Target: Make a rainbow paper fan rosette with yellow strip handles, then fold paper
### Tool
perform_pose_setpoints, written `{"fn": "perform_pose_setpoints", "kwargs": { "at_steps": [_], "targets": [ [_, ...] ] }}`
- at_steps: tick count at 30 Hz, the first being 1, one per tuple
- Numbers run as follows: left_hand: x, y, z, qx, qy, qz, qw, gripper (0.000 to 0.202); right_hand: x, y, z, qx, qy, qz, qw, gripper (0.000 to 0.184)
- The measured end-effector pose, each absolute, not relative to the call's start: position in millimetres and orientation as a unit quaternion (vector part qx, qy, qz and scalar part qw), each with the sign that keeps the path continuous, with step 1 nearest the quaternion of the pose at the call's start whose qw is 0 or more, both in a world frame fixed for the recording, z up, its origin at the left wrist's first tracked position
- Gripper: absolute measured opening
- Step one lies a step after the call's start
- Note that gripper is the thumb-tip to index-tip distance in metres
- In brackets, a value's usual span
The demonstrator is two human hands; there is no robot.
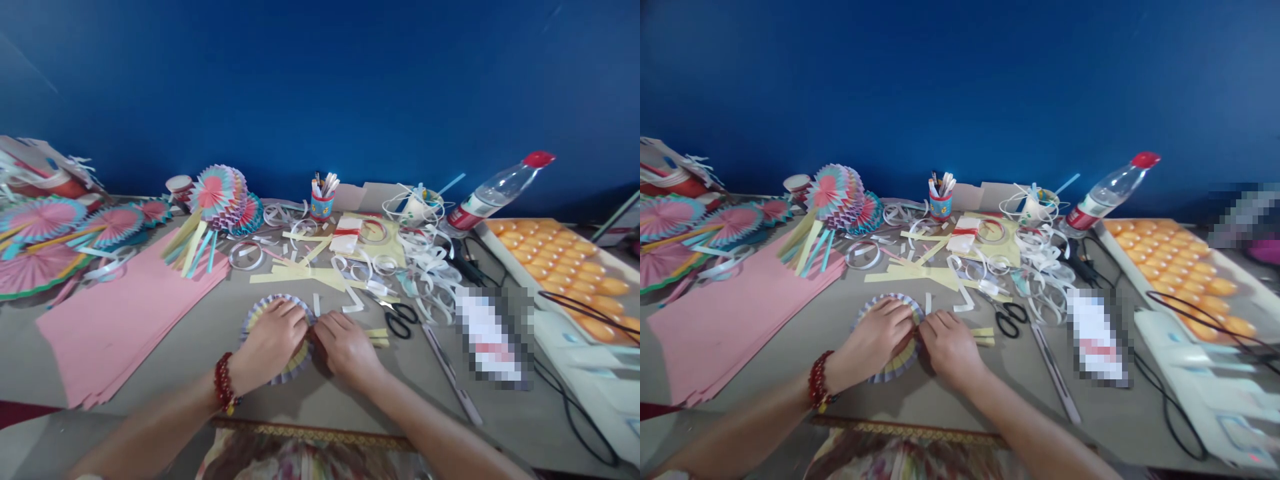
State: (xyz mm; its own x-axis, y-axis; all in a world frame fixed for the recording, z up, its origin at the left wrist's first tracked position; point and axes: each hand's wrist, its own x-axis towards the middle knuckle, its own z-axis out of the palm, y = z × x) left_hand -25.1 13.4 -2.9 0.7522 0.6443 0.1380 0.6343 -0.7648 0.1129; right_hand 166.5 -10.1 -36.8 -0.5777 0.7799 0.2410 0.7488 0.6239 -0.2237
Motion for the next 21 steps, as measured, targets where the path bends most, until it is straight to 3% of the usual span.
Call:
{"fn": "perform_pose_setpoints", "kwargs": {
  "at_steps": [21],
  "targets": [
    [-33.2,20.7,-5.9,0.941,0.321,0.104,-0.007,0.016,173.6,-7.0,-32.7,-0.464,-0.868,0.020,0.178,0.011]
  ]
}}
